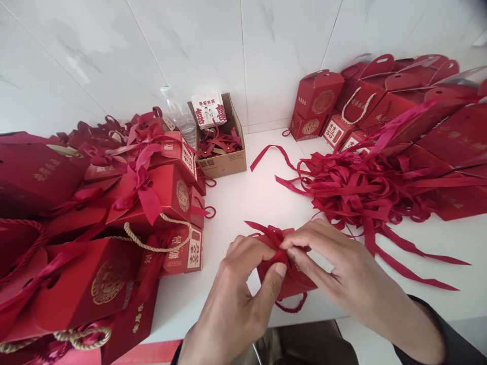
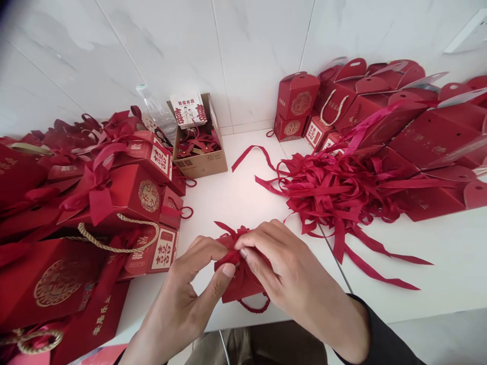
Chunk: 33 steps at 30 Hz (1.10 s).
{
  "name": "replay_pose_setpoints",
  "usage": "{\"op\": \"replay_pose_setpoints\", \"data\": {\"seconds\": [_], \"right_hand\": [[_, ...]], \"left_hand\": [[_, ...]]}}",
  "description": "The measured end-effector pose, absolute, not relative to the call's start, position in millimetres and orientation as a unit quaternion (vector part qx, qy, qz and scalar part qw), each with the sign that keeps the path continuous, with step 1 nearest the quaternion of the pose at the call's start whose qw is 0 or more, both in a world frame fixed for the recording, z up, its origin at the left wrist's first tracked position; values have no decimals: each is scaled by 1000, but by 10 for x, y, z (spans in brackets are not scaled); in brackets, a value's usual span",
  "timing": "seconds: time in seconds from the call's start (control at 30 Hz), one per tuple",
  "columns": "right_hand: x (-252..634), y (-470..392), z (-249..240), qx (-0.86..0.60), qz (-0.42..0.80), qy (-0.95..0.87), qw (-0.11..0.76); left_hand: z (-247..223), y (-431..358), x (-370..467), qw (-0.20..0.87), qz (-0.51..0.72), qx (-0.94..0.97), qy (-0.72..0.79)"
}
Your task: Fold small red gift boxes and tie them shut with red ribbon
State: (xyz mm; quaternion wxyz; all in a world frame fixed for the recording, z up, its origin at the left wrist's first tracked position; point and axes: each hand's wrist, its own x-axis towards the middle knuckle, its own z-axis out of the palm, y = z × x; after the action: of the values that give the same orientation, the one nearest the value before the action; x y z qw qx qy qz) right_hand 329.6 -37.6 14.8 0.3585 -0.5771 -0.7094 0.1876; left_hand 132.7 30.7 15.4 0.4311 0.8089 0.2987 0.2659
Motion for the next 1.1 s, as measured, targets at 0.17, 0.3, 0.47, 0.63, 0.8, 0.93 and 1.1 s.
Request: {"op": "replay_pose_setpoints", "data": {"seconds": [0.17,0.3,0.47,0.63,0.8,0.93,1.1], "right_hand": [[3328,-411,151,-605,178,-679,376],[3352,-461,155,-623,169,-671,365],[3403,-545,91,-671,118,-649,338],[3432,-602,41,-703,24,-636,317],[3439,-627,-3,-714,43,-647,264],[3462,-649,0,-701,97,-668,232],[3509,-659,15,-667,102,-703,225]], "left_hand": [[48,260,1277,408,312,804,301],[-64,243,1369,444,371,776,250],[-199,208,1485,412,465,726,295],[-279,85,1523,199,542,743,339],[-252,55,1525,90,524,765,364],[-234,93,1487,118,501,765,388],[-246,82,1448,281,457,740,406]]}}
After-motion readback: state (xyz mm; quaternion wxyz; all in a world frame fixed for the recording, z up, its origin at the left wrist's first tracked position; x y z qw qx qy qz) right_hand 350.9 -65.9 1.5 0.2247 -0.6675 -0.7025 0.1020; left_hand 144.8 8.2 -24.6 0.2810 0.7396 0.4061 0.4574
